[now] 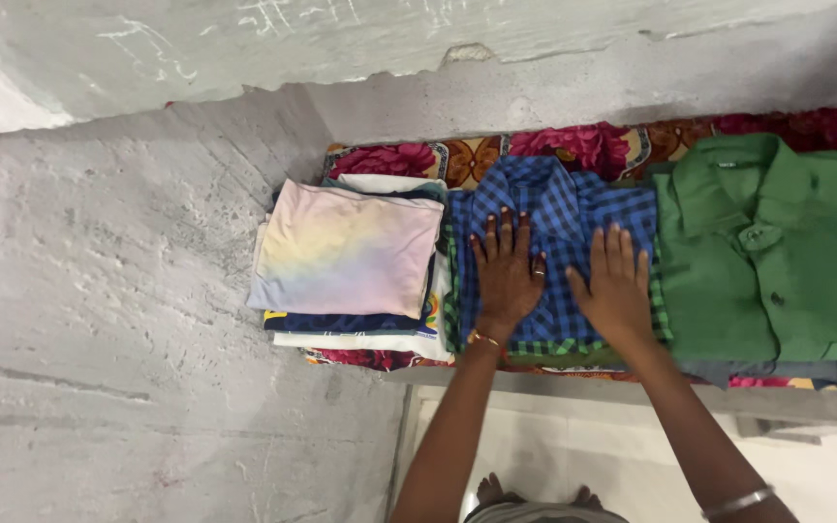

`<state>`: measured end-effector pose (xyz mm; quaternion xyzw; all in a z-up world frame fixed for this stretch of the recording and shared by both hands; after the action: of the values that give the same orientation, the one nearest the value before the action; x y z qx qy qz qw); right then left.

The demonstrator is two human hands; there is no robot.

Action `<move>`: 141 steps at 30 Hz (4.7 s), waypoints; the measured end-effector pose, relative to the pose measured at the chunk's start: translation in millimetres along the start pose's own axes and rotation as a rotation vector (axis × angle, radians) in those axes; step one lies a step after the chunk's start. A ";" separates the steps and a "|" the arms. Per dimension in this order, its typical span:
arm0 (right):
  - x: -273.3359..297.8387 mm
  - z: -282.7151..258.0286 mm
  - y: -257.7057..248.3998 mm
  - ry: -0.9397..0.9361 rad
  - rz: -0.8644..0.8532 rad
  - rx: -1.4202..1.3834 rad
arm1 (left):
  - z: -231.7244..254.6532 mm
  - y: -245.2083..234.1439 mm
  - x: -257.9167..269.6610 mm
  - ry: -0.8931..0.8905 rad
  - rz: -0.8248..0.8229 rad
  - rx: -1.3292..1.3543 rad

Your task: The person folds several garments including shirts and jeans on a floral bedsheet and places them into a neat stack on a nearby shelf. The person handles each item individually, smoothing and aligning them before stacking.

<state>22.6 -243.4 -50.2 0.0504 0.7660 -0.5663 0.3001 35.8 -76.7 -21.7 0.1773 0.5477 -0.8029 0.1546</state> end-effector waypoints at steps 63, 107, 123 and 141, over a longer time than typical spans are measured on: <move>-3.7 339.5 -54.1 0.650 0.035 -0.102 | 244.0 71.7 22.4 0.153 -0.074 0.325; -41.7 67.9 55.3 0.047 -0.094 0.077 | 16.7 -20.0 32.0 -0.145 0.143 0.072; -22.9 -14.3 32.1 0.024 0.025 -0.077 | -110.6 37.2 -63.6 -0.458 0.330 1.054; -25.3 -33.5 26.8 -0.172 -0.180 0.092 | -40.6 -37.5 14.3 0.048 0.114 0.146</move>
<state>41.0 -197.2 -53.6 -0.0536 0.7120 -0.6277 0.3101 11.2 -26.3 -10.9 0.2384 0.4805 -0.8260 0.1734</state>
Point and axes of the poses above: each hand's wrist, its own x-axis away from the middle knuckle, its own y-axis out of the palm, z = x × y, the point moved 6 cm from there along -x, towards the middle knuckle, and after that the axes turned 9 degrees about -y, right-handed, at the moved point
